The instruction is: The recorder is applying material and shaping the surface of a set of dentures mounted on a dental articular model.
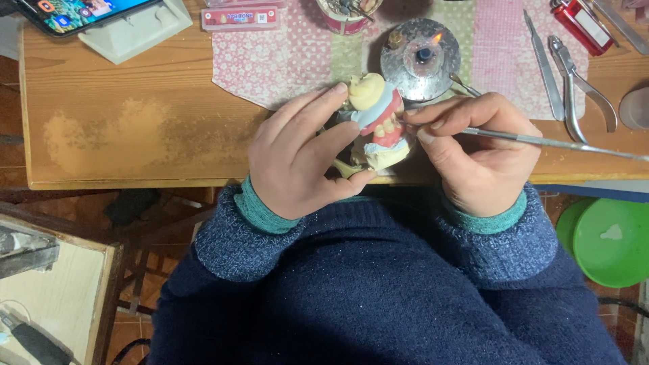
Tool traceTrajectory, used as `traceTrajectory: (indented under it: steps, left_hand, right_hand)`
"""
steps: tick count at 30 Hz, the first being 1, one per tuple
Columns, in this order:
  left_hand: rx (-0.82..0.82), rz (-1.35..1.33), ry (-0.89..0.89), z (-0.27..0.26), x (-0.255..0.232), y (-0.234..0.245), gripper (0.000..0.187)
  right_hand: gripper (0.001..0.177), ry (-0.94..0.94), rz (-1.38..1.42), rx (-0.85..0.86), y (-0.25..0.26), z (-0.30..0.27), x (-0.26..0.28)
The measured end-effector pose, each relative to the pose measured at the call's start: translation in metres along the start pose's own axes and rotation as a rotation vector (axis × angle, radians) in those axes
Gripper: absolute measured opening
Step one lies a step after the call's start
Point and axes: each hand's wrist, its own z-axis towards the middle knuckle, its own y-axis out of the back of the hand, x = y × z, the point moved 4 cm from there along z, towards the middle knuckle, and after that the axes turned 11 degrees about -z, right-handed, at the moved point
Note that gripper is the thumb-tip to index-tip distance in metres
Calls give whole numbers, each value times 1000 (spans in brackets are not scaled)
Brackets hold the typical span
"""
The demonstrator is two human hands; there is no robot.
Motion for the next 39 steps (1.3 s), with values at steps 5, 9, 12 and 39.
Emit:
traceTrajectory:
  steps: [5,9,12,39]
  left_hand:
    - [-9,8,-5,-2,2,-3,50]
    - [-4,15,0,-1,1,-3,51]
    - [-2,13,-5,0,0,-2,52]
    - [220,-260,353,38,-16,39,35]
  right_hand:
    - [16,-5,41,19,-2,2,1]
    - [16,-42,62,-23,-3,3,1]
    - [15,-28,47,5,0,3,0]
    - [21,89,173,-127,-10,-24,-26]
